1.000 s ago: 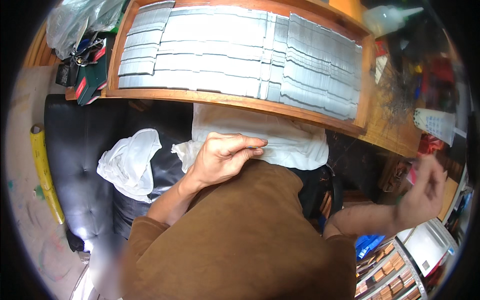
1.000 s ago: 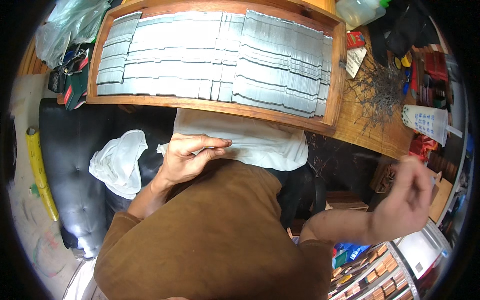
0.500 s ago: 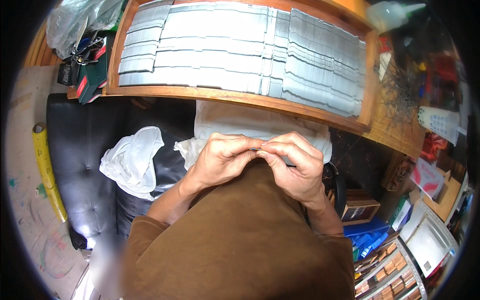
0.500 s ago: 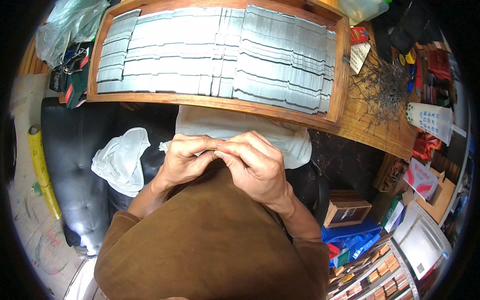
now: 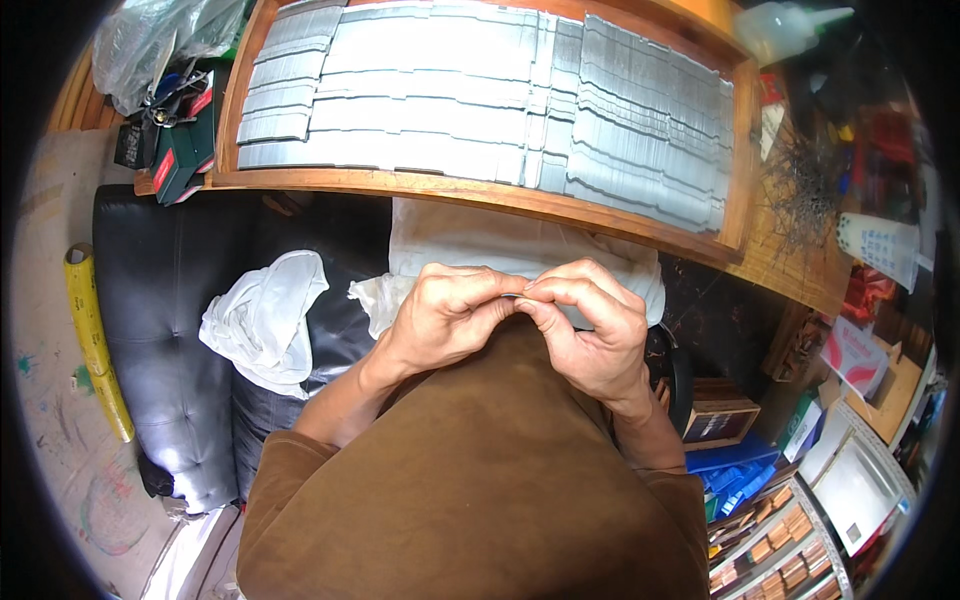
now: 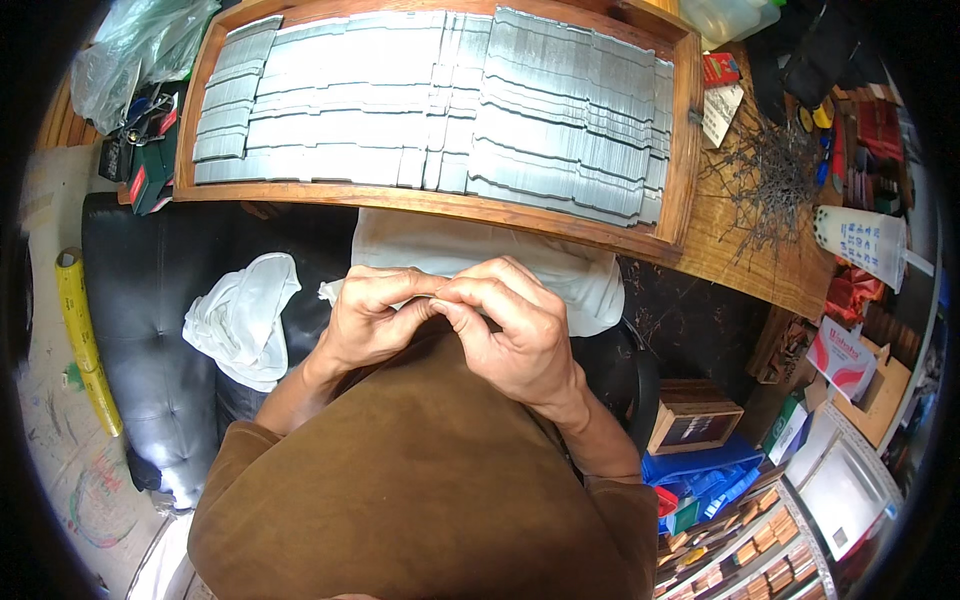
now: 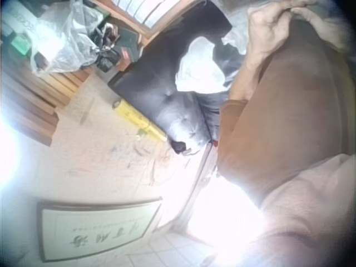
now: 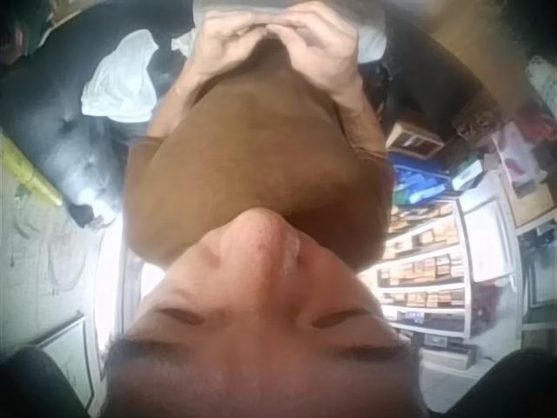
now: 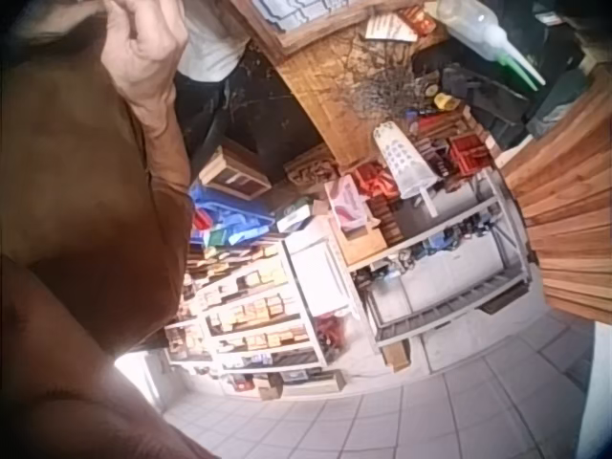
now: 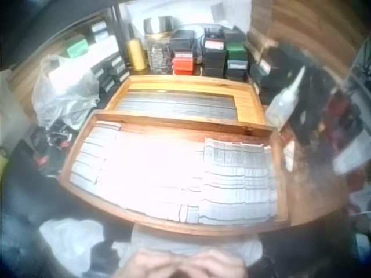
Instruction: The person holds a small metal strip and repeatedly inserts small pins into its slots. They manipulate the strip with both hands, aligning the pins and pressing them into place. The person continues this repetitive assembly process throughout the clip.
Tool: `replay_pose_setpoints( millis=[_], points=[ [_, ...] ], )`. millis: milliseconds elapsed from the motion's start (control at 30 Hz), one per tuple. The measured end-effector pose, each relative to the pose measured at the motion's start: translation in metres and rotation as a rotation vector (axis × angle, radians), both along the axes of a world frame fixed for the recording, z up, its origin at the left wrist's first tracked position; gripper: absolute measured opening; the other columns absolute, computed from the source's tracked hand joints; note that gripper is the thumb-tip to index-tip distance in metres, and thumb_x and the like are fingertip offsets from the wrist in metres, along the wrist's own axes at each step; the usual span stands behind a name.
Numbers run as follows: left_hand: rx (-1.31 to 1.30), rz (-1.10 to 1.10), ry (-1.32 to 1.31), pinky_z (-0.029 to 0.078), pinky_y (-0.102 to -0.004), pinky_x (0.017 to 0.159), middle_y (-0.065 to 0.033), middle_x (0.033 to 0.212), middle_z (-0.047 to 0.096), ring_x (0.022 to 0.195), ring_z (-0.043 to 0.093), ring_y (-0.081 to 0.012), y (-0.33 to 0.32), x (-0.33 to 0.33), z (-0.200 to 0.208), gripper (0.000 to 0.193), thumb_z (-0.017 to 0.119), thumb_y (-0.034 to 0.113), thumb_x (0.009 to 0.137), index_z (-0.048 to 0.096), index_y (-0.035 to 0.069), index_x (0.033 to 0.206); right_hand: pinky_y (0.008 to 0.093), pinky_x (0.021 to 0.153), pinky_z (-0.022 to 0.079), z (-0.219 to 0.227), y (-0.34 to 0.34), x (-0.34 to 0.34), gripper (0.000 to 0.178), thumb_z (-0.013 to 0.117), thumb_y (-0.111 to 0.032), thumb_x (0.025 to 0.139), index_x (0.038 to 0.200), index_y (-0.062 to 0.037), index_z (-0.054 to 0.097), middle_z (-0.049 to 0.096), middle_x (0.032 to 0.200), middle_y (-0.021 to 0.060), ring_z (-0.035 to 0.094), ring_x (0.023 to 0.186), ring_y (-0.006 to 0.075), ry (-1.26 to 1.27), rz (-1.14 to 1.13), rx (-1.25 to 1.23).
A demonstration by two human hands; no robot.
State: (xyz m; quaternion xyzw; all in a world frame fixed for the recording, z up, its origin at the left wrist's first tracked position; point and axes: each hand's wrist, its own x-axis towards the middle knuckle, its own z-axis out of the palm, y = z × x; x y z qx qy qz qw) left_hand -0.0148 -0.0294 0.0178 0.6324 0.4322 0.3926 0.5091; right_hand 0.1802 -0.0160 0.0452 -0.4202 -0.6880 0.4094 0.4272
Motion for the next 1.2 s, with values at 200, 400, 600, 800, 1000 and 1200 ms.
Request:
replay_pose_setpoints(
  millis=[200,400,600,800,1000,1200],
  points=[
    [-0.008,0.009,-0.008,0.059,-0.0328,0.067,-0.0185,0.09,0.077,0.078,0.077,-0.0292,0.0005,0.0003,0.0013,0.021,0.077,-0.004,0.083,0.075,-0.003,0.104,0.0317,0.065,0.055,0.0005,0.0009,-0.0001,0.013,0.08,0.006,0.081,0.089,0.0022,0.07,0.071,0.085,0.0117,0.069,0.074,0.0235,-0.007,-0.002,-0.003],
    [-0.016,0.003,-0.005,0.059,-0.0327,0.067,-0.0182,0.09,0.077,0.078,0.077,-0.0289,0.0013,-0.0006,0.0017,0.021,0.077,-0.004,0.084,0.075,-0.002,0.105,0.0318,0.066,0.055,0.0016,0.0015,-0.0004,0.013,0.08,0.006,0.08,0.088,0.0016,0.07,0.071,0.085,0.011,0.069,0.075,0.0236,-0.008,-0.001,-0.014],
    [-0.003,0.033,-0.044,0.059,-0.0329,0.065,-0.0182,0.089,0.077,0.076,0.077,-0.0285,0.0004,0.0015,-0.0008,0.021,0.077,-0.005,0.084,0.075,-0.002,0.104,0.0322,0.067,0.056,0.0024,0.0009,-0.0004,0.013,0.079,0.007,0.08,0.088,0.0011,0.07,0.071,0.086,0.0106,0.069,0.075,0.0234,-0.009,-0.035,-0.021],
    [0.011,0.013,-0.005,0.058,-0.0329,0.064,-0.0184,0.087,0.076,0.074,0.076,-0.029,0.0014,-0.0005,-0.0007,0.022,0.077,-0.006,0.082,0.075,-0.003,0.104,0.032,0.067,0.056,0.003,0.0003,-0.0006,0.014,0.079,0.007,0.081,0.091,0.0019,0.072,0.071,0.087,0.0116,0.07,0.076,0.0232,-0.021,-0.014,-0.027],
    [0.016,0.009,-0.014,0.058,-0.033,0.064,-0.0192,0.088,0.076,0.076,0.076,-0.0301,0.0009,-0.0002,-0.0009,0.022,0.077,-0.006,0.082,0.075,-0.003,0.104,0.0314,0.065,0.056,0.0017,-0.0002,-0.0019,0.015,0.08,0.007,0.081,0.093,0.0022,0.072,0.071,0.087,0.012,0.069,0.075,0.0227,-0.003,-0.003,-0.03],
    [-0.003,-0.002,-0.004,0.059,-0.0328,0.066,-0.0196,0.089,0.076,0.078,0.077,-0.0304,0.0023,-0.0004,0.0029,0.021,0.076,-0.006,0.083,0.075,-0.003,0.104,0.0314,0.064,0.054,-0.0005,0.0004,-0.0016,0.014,0.08,0.007,0.081,0.092,0.0018,0.072,0.071,0.086,0.0115,0.068,0.075,0.0226,0.003,0.008,-0.019]
  ],
)
